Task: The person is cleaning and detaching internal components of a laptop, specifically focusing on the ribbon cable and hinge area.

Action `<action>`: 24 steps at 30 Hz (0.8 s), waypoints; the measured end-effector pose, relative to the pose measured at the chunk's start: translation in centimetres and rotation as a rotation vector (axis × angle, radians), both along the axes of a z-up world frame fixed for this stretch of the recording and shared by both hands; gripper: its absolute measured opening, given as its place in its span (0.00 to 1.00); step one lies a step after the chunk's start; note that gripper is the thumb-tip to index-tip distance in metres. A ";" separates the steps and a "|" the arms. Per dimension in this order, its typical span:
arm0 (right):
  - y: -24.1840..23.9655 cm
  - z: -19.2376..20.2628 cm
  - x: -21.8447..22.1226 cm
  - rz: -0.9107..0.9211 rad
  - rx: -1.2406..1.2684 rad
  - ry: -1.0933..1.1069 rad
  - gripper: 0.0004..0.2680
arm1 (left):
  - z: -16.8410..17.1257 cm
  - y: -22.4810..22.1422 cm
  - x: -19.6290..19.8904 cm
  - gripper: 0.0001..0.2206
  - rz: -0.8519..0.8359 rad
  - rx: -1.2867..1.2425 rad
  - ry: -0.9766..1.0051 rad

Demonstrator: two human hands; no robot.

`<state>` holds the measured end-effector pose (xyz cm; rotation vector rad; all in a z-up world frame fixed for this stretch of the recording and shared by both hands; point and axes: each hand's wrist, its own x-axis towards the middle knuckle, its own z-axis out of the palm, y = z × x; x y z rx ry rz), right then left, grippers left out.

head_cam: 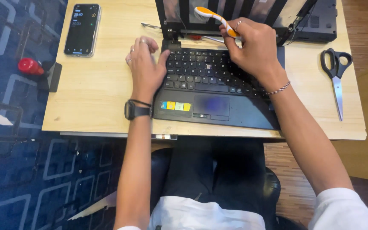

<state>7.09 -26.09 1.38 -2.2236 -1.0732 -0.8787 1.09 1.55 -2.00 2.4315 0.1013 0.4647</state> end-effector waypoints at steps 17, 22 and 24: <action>-0.1 -0.3 0.1 0.005 -0.014 -0.016 0.03 | 0.0 -3.6 1.0 0.08 -0.306 0.539 -0.303; 0.0 -0.7 0.5 -0.033 -0.052 -0.017 0.01 | -0.1 -3.5 1.0 0.06 -0.298 0.520 -0.329; 0.1 -0.7 0.5 -0.033 -0.053 -0.009 0.02 | 0.3 -3.6 0.8 0.05 -0.303 0.513 -0.324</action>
